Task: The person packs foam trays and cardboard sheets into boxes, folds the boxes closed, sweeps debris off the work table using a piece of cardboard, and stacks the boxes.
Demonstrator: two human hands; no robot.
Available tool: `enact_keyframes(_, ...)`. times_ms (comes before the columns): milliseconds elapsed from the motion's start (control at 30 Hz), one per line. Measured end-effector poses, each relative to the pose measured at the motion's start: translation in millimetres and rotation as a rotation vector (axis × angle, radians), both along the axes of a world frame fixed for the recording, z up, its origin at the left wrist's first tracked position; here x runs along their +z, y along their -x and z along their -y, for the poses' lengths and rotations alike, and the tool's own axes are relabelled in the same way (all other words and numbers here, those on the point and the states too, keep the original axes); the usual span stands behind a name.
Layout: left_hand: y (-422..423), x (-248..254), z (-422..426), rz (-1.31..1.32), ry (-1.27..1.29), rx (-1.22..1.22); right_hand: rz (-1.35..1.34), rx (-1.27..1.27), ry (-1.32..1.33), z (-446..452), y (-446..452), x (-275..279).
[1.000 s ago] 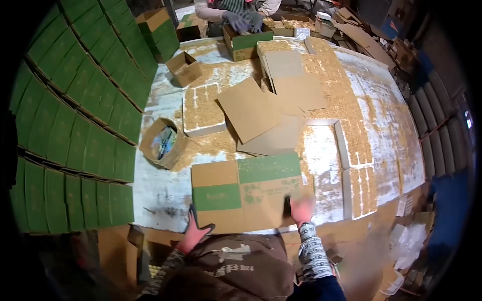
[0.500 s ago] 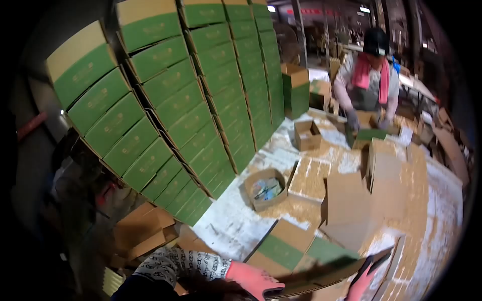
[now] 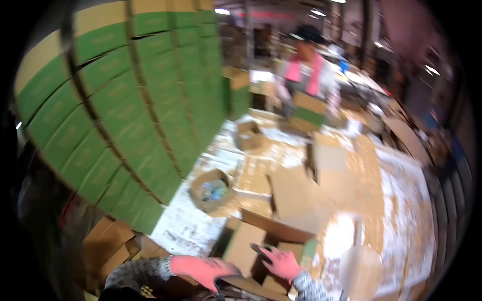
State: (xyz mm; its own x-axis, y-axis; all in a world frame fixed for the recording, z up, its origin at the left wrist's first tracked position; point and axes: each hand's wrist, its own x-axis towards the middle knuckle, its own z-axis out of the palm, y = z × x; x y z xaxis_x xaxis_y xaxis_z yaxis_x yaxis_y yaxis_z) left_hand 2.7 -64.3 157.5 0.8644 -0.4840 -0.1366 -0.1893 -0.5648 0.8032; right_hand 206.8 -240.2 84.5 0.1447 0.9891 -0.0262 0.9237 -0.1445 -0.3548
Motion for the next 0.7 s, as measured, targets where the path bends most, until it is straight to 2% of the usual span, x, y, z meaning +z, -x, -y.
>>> enact_keyframes(33,-2,-6,-2,0.066,-0.103,0.319,-0.231,-0.038,0.172,-3,-2,27)
enact_keyframes(67,-7,-18,-3,0.120,-0.212,0.636,-0.350,-0.006,0.217,-3,-15,36)
enact_keyframes(100,-17,-46,-3,0.150,-0.199,0.831,-0.449,0.035,0.463,-16,-33,75)
enact_keyframes(133,-29,-73,-4,0.186,-0.193,1.032,-0.468,-0.116,-0.099,-8,-42,83)
enact_keyframes(167,-36,-85,1,0.036,0.045,1.075,0.102,-0.152,-0.359,5,-62,69)
enact_keyframes(200,-41,-94,7,-0.120,0.278,1.120,0.080,-0.354,-0.468,-1,-70,64)
enact_keyframes(233,-41,-92,13,0.054,0.241,1.086,0.034,-0.549,-0.589,-7,-78,60)
enact_keyframes(267,-40,-96,13,-0.006,0.319,1.147,0.321,-0.693,-0.568,-14,-72,43)
enact_keyframes(300,-40,-100,14,-0.063,0.401,1.212,0.155,-0.674,-0.323,1,-49,23)
enact_keyframes(333,-40,-104,14,-0.115,0.482,1.280,0.241,-0.638,-0.163,11,-24,15)
enact_keyframes(367,-34,-161,8,0.214,0.521,1.179,0.411,-0.692,-0.289,29,-10,6)
enact_keyframes(400,-35,-150,9,-0.017,0.789,1.173,0.431,-0.754,-0.264,43,-17,13)
enact_keyframes(433,-35,-138,11,-0.256,1.035,1.199,0.142,-0.887,0.070,55,-22,27)
enact_keyframes(467,-22,-175,-9,-0.381,0.947,1.236,-0.191,-0.993,0.386,70,-18,34)
enact_keyframes(500,-19,-149,-14,-0.271,0.680,1.075,-0.214,-1.045,0.392,84,-12,34)
enact_keyframes(533,-17,-123,-19,-0.131,0.422,0.938,-0.261,-0.878,0.382,98,-9,35)
enact_keyframes(567,-37,-71,-7,-0.022,1.026,0.742,-0.290,-0.706,0.365,111,-11,40)
enact_keyframes(600,-56,-19,5,-0.054,1.614,0.394,-0.516,-0.762,0.234,121,-1,55)
enact_keyframes(633,-52,-33,-22,-0.028,1.474,0.631,-0.385,-0.656,-0.094,126,11,20)
enact_keyframes(667,-29,-75,-67,-0.055,1.144,0.909,-0.250,-0.534,-0.415,132,21,-24)
enact_keyframes(700,-8,-118,-113,-0.125,0.854,1.039,-0.264,-0.540,-0.406,144,17,-47)
